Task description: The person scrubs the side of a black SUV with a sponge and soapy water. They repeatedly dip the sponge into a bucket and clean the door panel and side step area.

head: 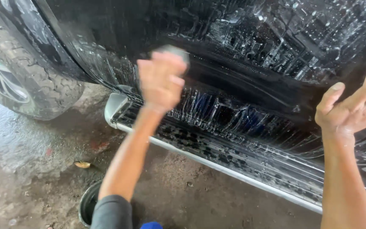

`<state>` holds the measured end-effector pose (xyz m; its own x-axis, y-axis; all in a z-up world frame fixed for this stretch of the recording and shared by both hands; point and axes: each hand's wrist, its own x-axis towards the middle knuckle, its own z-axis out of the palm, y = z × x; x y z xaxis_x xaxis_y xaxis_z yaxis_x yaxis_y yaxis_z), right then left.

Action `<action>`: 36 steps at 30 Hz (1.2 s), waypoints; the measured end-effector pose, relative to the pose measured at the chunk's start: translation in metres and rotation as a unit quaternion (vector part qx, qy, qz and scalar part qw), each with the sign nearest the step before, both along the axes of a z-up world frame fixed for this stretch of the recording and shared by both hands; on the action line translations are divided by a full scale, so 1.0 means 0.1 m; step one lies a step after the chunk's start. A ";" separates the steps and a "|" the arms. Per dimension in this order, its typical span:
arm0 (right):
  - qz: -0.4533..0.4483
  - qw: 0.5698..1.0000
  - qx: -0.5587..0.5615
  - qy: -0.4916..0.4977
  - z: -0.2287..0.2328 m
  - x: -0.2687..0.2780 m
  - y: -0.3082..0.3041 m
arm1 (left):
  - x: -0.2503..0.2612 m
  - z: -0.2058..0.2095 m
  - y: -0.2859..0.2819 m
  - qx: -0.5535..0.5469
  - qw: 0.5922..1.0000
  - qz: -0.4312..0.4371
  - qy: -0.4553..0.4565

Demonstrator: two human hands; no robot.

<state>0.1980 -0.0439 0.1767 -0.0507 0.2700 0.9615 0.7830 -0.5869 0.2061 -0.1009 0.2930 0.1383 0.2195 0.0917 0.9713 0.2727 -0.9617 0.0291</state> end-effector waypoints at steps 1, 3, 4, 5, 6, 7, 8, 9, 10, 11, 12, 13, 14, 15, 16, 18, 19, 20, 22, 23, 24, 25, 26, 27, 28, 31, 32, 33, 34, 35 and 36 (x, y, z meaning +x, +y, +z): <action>0.002 1.000 -0.003 0.000 -0.01 0.00 0.01 | 0.19 -0.26 0.21 -0.003 1.000 0.002 0.000; -0.003 1.000 0.008 -0.010 0.01 -0.02 0.07 | 0.52 -0.77 0.67 -0.125 0.960 -0.169 -0.184; 0.003 1.000 0.008 -0.013 0.01 0.02 0.09 | 0.62 -0.65 0.26 -0.124 0.961 -0.162 -0.188; -0.003 1.000 0.004 -0.008 -0.03 0.03 0.06 | 0.73 -0.55 -0.16 -0.095 0.976 -0.079 -0.181; -0.009 1.000 0.000 -0.003 -0.06 0.04 0.03 | 0.84 -0.44 -0.58 -0.066 0.983 0.005 -0.173; -0.009 1.000 0.003 -0.003 -0.06 0.03 0.04 | 0.92 -0.45 -0.68 -0.062 0.983 0.004 -0.173; -0.021 0.999 0.005 -0.023 -0.05 0.02 0.04 | 1.00 -0.45 -0.78 -0.061 0.989 -0.029 -0.130; -0.033 0.998 0.006 -0.044 -0.04 0.01 0.06 | 1.09 -0.45 -0.88 -0.061 0.993 -0.061 -0.086; -0.033 0.998 0.009 -0.043 -0.05 0.02 0.07 | 0.83 -0.29 -0.69 -0.058 0.993 -0.061 -0.086; -0.021 1.000 0.008 -0.021 -0.05 0.04 0.05 | 0.60 -0.13 -0.52 -0.031 0.999 -0.044 0.004; -0.010 1.000 0.006 0.002 -0.04 0.06 0.03 | 0.38 0.02 -0.36 -0.003 0.995 -0.025 0.093; -0.012 1.000 0.008 0.001 -0.01 0.00 0.05 | 0.22 -0.04 -0.10 -0.001 0.995 -0.027 0.092; -0.010 1.000 0.015 0.004 0.03 -0.06 0.08 | 0.07 -0.11 0.15 -0.118 0.992 0.007 0.037; -0.007 1.000 0.022 0.008 0.07 -0.11 0.09 | -0.06 -0.17 0.41 -0.235 0.971 0.039 -0.018; -0.011 1.000 0.023 0.006 0.09 -0.10 0.11 | 0.12 -0.23 0.34 -0.233 0.972 0.035 -0.019; -0.044 0.999 0.012 -0.010 0.08 -0.07 0.08 | 0.48 -0.40 0.14 -0.140 0.978 0.037 -0.150; -0.049 0.999 0.011 -0.007 0.05 -0.02 0.06 | 0.67 -0.36 -0.32 -0.142 0.978 0.033 -0.146; -0.060 0.998 0.007 -0.014 0.02 0.03 0.04 | 0.83 -0.31 -0.78 -0.137 0.981 -0.030 -0.137; -0.071 0.997 0.001 -0.026 0.05 0.07 0.04 | 1.12 -0.28 -1.42 -0.133 0.978 -0.093 -0.131; -0.054 0.998 0.004 -0.016 0.04 0.04 0.04 | 1.22 -0.31 -1.59 -0.084 0.985 -0.137 -0.070; -0.038 0.999 0.007 -0.007 0.04 0.01 0.04 | 1.32 -0.34 -1.76 -0.035 0.983 -0.180 -0.008; -0.043 0.999 0.002 -0.004 0.04 0.03 0.02 | 1.24 -0.33 -1.55 -0.040 0.982 -0.186 -0.006; -0.046 0.999 0.007 -0.010 0.05 0.06 0.00 | 1.17 -0.32 -1.33 0.028 0.984 -0.175 0.002; -0.047 0.999 0.015 -0.014 0.05 0.10 0.01 | 1.11 -0.30 -1.10 0.100 0.982 -0.162 0.011; -0.052 0.999 0.015 -0.010 0.03 0.10 -0.03 | 0.84 -0.22 -0.83 0.100 0.981 -0.167 0.014; -0.051 0.998 0.019 -0.033 0.06 0.04 0.07 | 0.26 -0.15 -0.01 -0.029 0.987 -0.067 -0.142; -0.037 0.999 0.016 -0.017 0.08 -0.02 0.08 | 0.30 -0.28 0.20 -0.115 0.981 -0.010 -0.155; -0.023 1.000 0.009 0.001 0.09 -0.10 0.07 | 0.31 -0.44 0.39 -0.204 0.964 0.046 -0.162; -0.018 1.000 0.004 0.002 0.06 -0.08 0.06 | 0.48 -0.50 0.09 -0.207 0.963 0.051 -0.162; -0.031 0.999 0.010 0.000 0.05 -0.05 0.06 | 0.67 -0.51 -0.18 -0.203 0.960 0.035 -0.188; -0.044 0.999 0.016 -0.002 0.04 -0.01 0.06 | 0.86 -0.51 -0.44 -0.198 0.957 0.017 -0.213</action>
